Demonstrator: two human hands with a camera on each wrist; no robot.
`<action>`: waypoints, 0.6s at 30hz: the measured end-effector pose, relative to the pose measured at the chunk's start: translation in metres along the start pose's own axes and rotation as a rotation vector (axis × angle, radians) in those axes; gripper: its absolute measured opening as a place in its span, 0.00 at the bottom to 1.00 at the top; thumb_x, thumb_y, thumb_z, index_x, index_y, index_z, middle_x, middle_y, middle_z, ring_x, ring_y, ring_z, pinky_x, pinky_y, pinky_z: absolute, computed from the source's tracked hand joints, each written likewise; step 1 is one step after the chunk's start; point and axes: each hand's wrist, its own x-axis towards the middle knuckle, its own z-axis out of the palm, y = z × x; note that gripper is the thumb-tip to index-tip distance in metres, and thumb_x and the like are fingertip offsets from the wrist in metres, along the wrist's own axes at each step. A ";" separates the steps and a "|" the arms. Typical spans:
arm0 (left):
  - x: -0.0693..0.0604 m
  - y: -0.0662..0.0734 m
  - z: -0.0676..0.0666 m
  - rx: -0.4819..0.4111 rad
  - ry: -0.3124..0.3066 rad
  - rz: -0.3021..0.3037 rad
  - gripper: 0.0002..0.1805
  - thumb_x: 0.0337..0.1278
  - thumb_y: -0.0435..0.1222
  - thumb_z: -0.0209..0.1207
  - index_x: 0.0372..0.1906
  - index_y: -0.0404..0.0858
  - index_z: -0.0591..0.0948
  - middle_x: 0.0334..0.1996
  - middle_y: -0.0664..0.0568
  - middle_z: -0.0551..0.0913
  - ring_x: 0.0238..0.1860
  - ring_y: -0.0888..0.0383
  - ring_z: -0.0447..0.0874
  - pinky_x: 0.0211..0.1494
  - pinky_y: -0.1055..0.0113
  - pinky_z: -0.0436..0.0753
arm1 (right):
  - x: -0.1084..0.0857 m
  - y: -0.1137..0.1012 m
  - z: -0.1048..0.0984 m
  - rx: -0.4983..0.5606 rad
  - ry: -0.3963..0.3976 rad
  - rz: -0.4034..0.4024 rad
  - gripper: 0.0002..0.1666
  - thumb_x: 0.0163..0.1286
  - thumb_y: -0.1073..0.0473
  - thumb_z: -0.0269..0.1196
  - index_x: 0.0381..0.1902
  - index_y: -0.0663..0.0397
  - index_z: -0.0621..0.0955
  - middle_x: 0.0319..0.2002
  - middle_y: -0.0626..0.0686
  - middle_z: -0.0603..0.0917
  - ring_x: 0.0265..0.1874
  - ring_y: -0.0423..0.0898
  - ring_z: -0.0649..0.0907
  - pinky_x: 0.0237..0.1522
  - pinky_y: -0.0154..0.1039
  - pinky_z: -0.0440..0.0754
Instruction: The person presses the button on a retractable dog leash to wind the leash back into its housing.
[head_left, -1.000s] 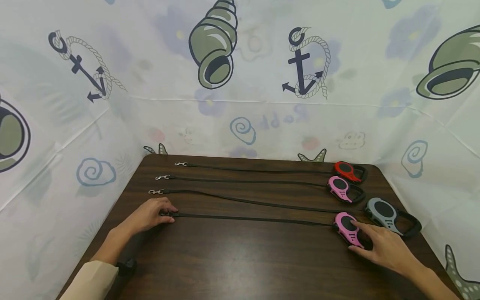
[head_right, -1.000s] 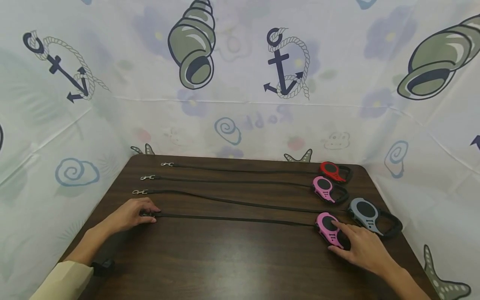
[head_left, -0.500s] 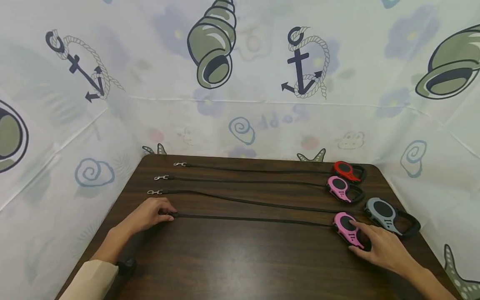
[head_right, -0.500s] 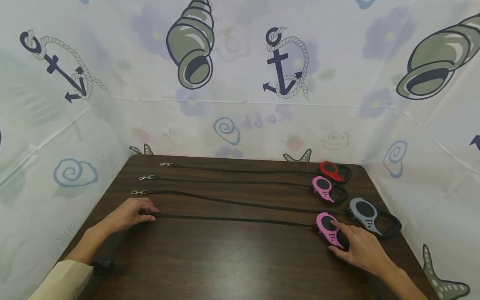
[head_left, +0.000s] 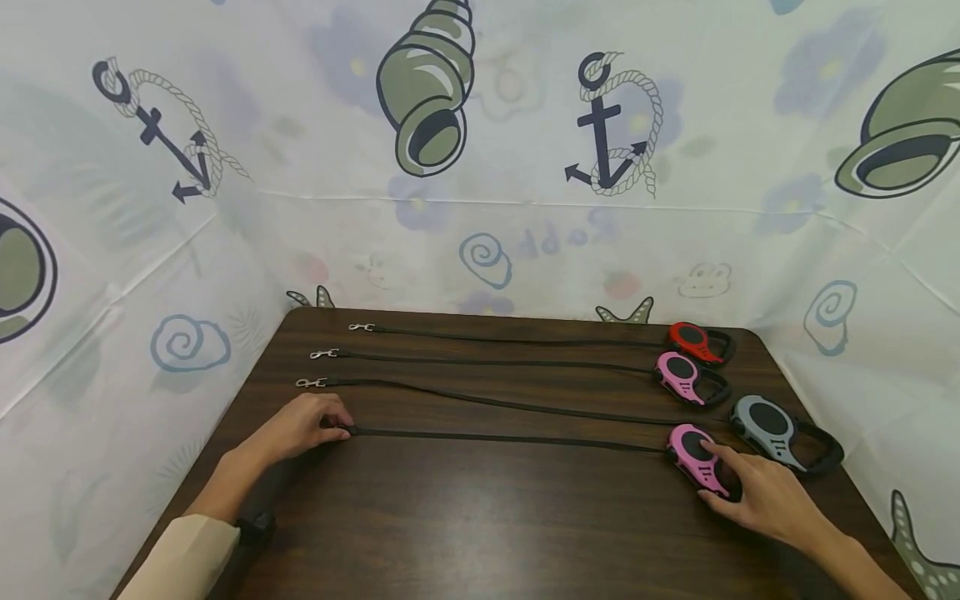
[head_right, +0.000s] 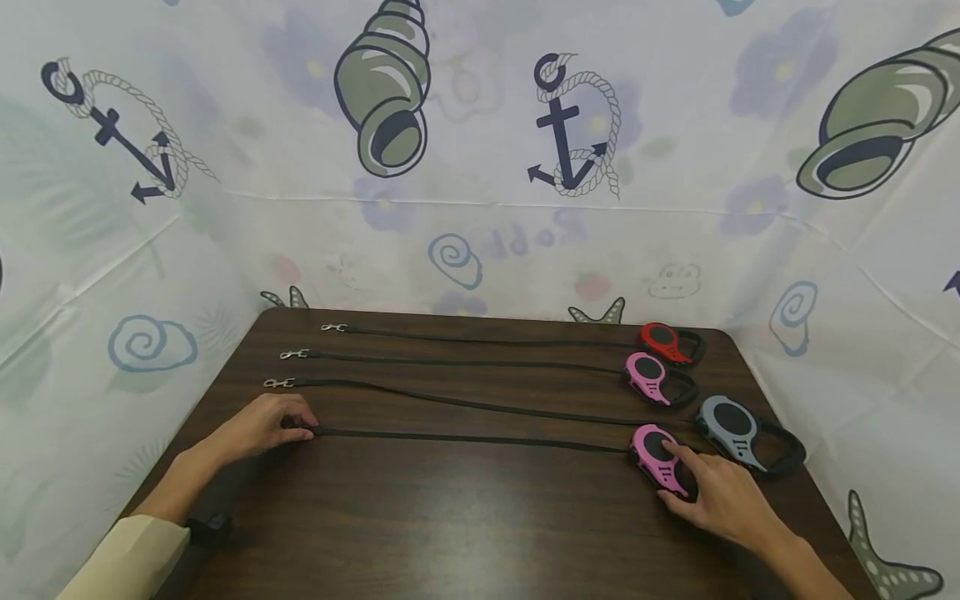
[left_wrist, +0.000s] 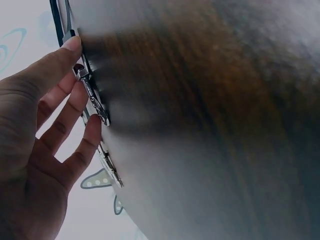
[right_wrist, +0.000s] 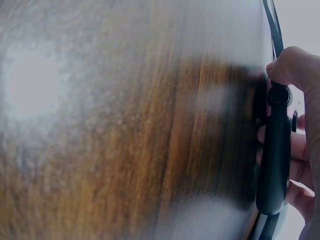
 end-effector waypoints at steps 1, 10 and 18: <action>0.001 0.000 0.000 -0.002 -0.006 -0.007 0.09 0.51 0.32 0.79 0.35 0.46 0.90 0.33 0.61 0.87 0.35 0.63 0.85 0.37 0.62 0.82 | 0.000 0.000 0.000 -0.001 -0.005 0.004 0.45 0.47 0.42 0.84 0.61 0.55 0.84 0.22 0.37 0.71 0.23 0.33 0.66 0.24 0.35 0.70; 0.004 -0.002 -0.001 -0.068 -0.046 -0.060 0.10 0.53 0.32 0.78 0.33 0.46 0.87 0.33 0.62 0.86 0.36 0.65 0.83 0.40 0.61 0.83 | 0.002 -0.003 -0.006 0.057 -0.098 0.051 0.43 0.53 0.47 0.82 0.64 0.59 0.83 0.20 0.39 0.64 0.21 0.34 0.65 0.26 0.34 0.64; 0.005 -0.007 0.000 -0.220 -0.086 -0.120 0.06 0.58 0.33 0.76 0.34 0.45 0.88 0.30 0.67 0.86 0.32 0.70 0.79 0.38 0.66 0.81 | -0.002 -0.002 0.000 0.075 -0.010 -0.016 0.43 0.50 0.52 0.83 0.63 0.60 0.83 0.20 0.37 0.60 0.21 0.31 0.60 0.26 0.33 0.61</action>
